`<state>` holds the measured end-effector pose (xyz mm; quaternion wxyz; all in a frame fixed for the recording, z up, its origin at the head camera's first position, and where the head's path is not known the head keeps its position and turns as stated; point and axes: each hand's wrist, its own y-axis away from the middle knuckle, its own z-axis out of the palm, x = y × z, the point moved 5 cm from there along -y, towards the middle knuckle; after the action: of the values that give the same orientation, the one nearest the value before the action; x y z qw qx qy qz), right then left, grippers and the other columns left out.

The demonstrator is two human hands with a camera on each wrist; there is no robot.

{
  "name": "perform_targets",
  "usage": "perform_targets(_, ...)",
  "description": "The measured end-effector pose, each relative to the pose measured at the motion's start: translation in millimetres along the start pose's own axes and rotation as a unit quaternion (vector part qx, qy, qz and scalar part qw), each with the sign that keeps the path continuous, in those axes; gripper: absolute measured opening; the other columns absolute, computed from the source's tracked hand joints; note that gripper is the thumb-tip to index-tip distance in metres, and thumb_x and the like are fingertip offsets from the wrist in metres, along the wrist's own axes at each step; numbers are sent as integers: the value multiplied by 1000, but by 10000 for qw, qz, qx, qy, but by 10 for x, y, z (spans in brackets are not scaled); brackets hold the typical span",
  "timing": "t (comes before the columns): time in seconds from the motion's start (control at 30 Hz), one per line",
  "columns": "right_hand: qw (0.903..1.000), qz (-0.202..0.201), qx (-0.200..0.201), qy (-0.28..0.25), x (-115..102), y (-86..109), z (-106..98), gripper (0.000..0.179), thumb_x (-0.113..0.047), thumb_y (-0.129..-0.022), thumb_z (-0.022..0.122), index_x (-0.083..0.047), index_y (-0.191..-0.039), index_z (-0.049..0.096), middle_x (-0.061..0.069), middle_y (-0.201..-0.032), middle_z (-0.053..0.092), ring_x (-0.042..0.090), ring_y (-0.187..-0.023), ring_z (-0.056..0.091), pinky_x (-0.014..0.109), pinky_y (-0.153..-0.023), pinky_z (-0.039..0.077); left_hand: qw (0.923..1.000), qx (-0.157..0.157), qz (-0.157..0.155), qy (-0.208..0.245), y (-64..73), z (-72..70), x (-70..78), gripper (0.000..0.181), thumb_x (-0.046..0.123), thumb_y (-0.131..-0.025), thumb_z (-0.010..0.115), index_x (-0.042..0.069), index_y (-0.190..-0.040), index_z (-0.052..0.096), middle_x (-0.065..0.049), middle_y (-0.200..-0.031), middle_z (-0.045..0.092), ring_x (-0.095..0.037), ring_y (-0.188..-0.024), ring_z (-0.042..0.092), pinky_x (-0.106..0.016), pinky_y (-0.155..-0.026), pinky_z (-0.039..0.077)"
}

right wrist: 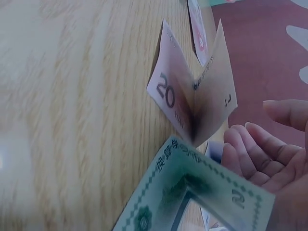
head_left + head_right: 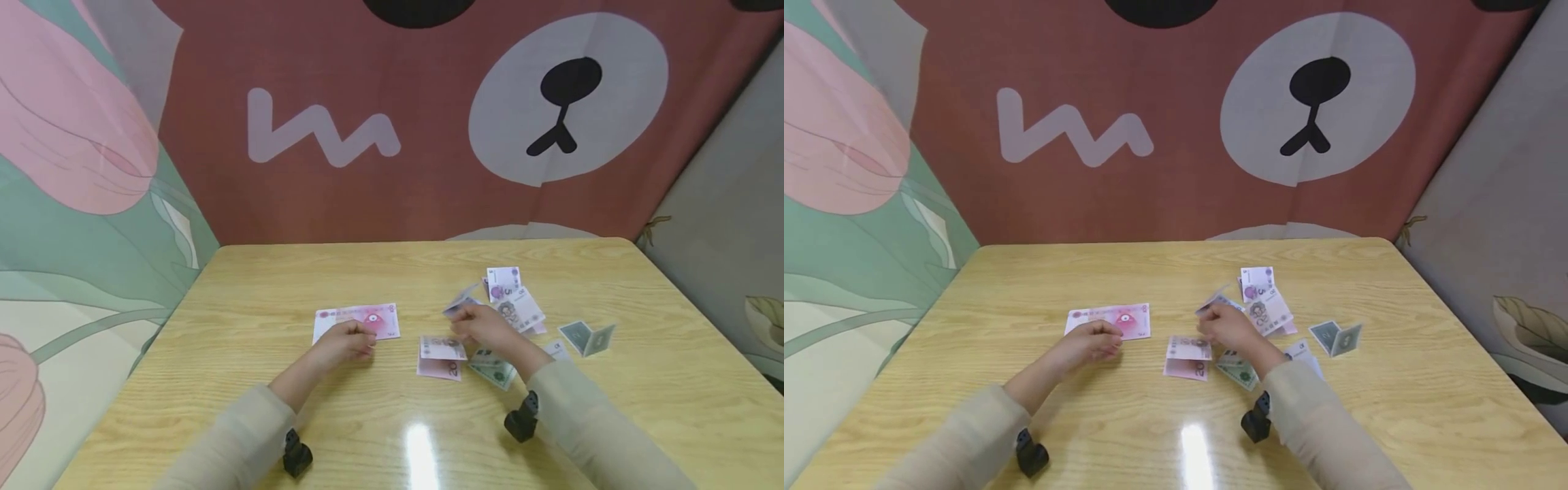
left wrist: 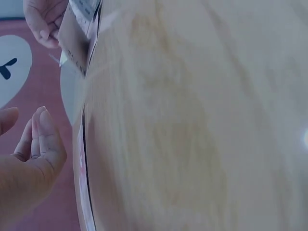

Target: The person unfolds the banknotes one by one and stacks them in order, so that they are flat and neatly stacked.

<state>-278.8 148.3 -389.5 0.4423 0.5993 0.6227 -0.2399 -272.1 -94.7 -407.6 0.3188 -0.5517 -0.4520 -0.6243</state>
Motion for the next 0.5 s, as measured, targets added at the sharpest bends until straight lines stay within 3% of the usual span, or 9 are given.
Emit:
perform_targets(0.3, 9998, -204, -54, 48, 5, 41, -22, 23, -11, -81, 54, 6, -97, 52, 11, -80, 55, 23, -75, 53, 36, -69, 46, 9991, -279, -112, 288, -18, 185, -48, 25, 4, -80, 54, -12, -99, 48, -8, -79, 55, -15, -70, 55, -33, -73, 48)
perform_targets(0.5, 9995, 46, 24, 296, 49, 46, -18, 20, -14, -81, 55, 1, -94, 54, 9, -78, 55, 21, -73, 52, 33, -68, 46, 9977, -559, -256, 277, -47, 351, -94, 28, 4, -82, 52, -13, -103, 44, -11, -83, 57, -14, -71, 56, -31, -72, 49)
